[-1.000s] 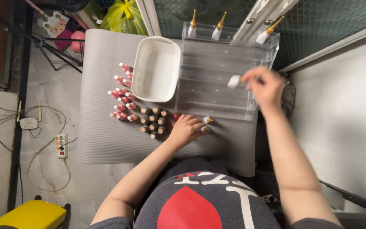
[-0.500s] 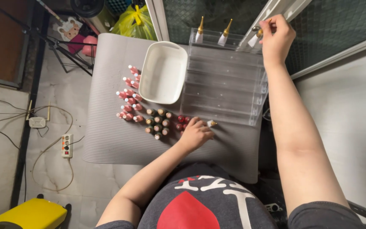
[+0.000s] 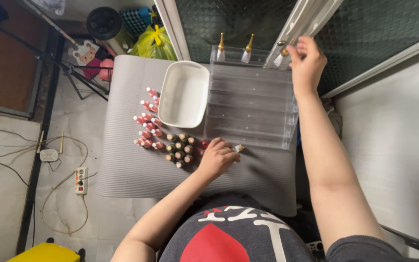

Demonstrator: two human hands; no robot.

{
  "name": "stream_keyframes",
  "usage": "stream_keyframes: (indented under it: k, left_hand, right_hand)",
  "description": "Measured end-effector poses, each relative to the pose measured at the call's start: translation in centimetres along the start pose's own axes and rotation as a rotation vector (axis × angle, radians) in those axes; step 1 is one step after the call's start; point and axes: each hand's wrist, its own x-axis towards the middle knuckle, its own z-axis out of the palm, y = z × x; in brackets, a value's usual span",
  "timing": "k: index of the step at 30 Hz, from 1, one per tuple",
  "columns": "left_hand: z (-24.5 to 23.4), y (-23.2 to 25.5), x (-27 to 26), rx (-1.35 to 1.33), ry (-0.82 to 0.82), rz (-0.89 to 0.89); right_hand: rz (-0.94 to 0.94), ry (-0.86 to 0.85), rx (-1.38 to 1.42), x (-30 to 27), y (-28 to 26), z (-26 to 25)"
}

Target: Organizing various nail polish bottles into a clear acrylic display organizer.

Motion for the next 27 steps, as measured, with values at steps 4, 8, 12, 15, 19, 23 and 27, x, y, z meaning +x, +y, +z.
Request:
stream_keyframes:
  k: [4, 8, 12, 15, 19, 23, 27]
  left_hand:
    - [-3.8, 0.8, 3.3, -0.028, 0.003, -0.011]
    - [-5.2, -0.4, 7.1, 0.062, 0.121, -0.019]
    - [-5.4, -2.4, 12.5, 0.124, 0.148, -0.032]
    - [-5.0, -3.6, 15.6, 0.121, 0.2, -0.004]
    - [-3.3, -4.9, 18.1, 0.112, 0.23, 0.012]
    - [-1.5, -5.8, 20.5, 0.13, 0.294, -0.039]
    - [0.1, -7.0, 23.4, 0.158, 0.364, -0.093]
  right_hand:
    - [0.036, 0.057, 0.0, -4.1, -2.6, -1.9]
    - [0.199, 0.029, 0.042, -10.3, -3.6, -3.0]
    - [0.427, -0.043, 0.063, -16.6, -3.6, -2.9]
    - [0.498, -0.184, 0.012, -20.1, -3.1, -3.4]
    - [0.605, -0.23, -0.076, -22.5, -3.8, -4.2]
    - [0.539, -0.228, -0.022, -23.9, -3.4, -4.9]
    - [0.534, -0.217, 0.003, -24.8, -3.1, -5.2]
